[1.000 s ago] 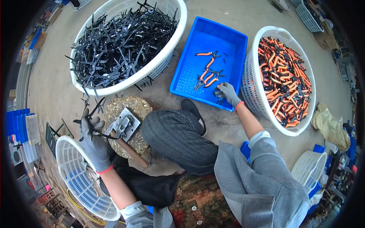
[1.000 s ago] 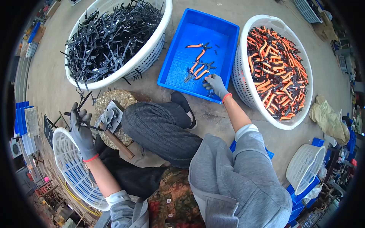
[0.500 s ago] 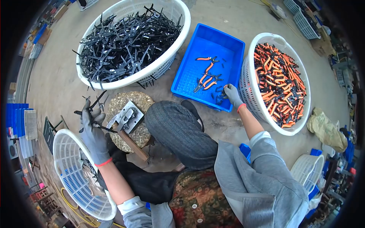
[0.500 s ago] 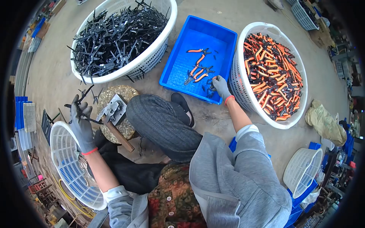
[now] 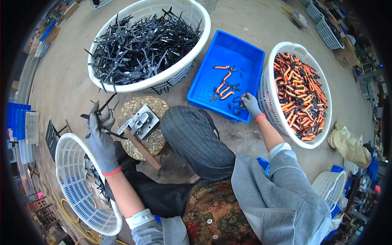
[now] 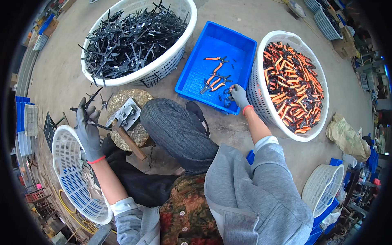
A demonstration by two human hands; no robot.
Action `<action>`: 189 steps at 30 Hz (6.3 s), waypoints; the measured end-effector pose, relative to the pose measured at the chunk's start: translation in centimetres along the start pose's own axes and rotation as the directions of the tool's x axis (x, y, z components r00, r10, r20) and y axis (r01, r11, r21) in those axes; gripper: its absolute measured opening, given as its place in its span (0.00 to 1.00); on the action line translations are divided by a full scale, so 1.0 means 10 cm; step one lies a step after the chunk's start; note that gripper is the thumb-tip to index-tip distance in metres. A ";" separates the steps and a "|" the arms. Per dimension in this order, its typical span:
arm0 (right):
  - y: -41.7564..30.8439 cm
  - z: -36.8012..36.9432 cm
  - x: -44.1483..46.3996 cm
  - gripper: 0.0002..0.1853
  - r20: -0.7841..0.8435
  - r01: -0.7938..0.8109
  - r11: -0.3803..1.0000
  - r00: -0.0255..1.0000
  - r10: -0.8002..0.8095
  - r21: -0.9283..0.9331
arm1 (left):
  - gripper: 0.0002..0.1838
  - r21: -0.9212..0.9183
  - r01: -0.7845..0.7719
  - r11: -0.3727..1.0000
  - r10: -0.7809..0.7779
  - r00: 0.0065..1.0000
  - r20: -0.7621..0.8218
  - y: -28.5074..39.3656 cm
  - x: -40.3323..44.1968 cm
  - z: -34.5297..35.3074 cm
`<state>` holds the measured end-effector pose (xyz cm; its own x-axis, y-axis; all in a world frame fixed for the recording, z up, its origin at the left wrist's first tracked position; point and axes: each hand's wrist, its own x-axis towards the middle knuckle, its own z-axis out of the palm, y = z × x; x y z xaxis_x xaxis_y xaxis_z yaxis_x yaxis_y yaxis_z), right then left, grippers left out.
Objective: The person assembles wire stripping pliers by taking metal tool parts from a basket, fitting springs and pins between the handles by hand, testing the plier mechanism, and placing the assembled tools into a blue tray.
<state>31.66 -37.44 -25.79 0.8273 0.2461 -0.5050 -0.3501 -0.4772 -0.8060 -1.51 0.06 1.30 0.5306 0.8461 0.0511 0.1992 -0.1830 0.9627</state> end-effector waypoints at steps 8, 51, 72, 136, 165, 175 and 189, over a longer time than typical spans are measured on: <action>0.26 0.02 0.03 0.05 -0.086 0.268 0.810 0.928 -0.362 -0.521 | 0.21 -0.053 0.031 0.998 -0.032 0.999 -0.016 -0.01 0.00 0.01; -0.40 0.03 -0.16 0.04 0.041 -0.021 0.851 0.999 -0.001 0.525 | 0.25 -0.149 0.075 0.986 -0.084 0.995 -0.058 -0.05 0.00 0.05; -0.43 -0.19 -0.15 0.09 0.090 0.034 0.594 0.980 -0.177 0.804 | 0.25 -0.182 0.077 0.980 -0.084 0.996 -0.030 -0.09 0.02 0.02; -2.14 1.25 -1.00 0.10 0.197 0.571 0.813 0.790 -0.581 0.109 | 0.18 -0.490 -0.056 0.870 0.117 0.989 0.094 0.14 -0.07 0.29; -3.02 2.51 -1.95 0.14 0.300 0.976 0.196 0.160 -0.941 0.094 | 0.18 -0.829 0.302 0.471 -0.162 0.953 0.255 -0.07 -0.02 0.08; -2.68 2.07 -1.72 0.10 0.658 0.873 0.463 0.440 -0.611 -0.153 | 0.23 -0.817 0.026 0.576 -0.121 0.991 -0.054 -0.07 0.04 -0.43; -1.89 -0.04 -0.12 0.11 0.169 0.499 0.846 0.865 -0.473 -0.188 | 0.27 -0.577 0.003 0.817 -0.167 0.959 -0.230 0.14 -0.07 -0.39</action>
<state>37.46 -29.03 -9.84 0.8065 0.5813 -0.1080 0.1995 -0.4396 -0.8758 -4.77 1.14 3.67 0.2858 0.9570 -0.0502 -0.3105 0.1420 0.9399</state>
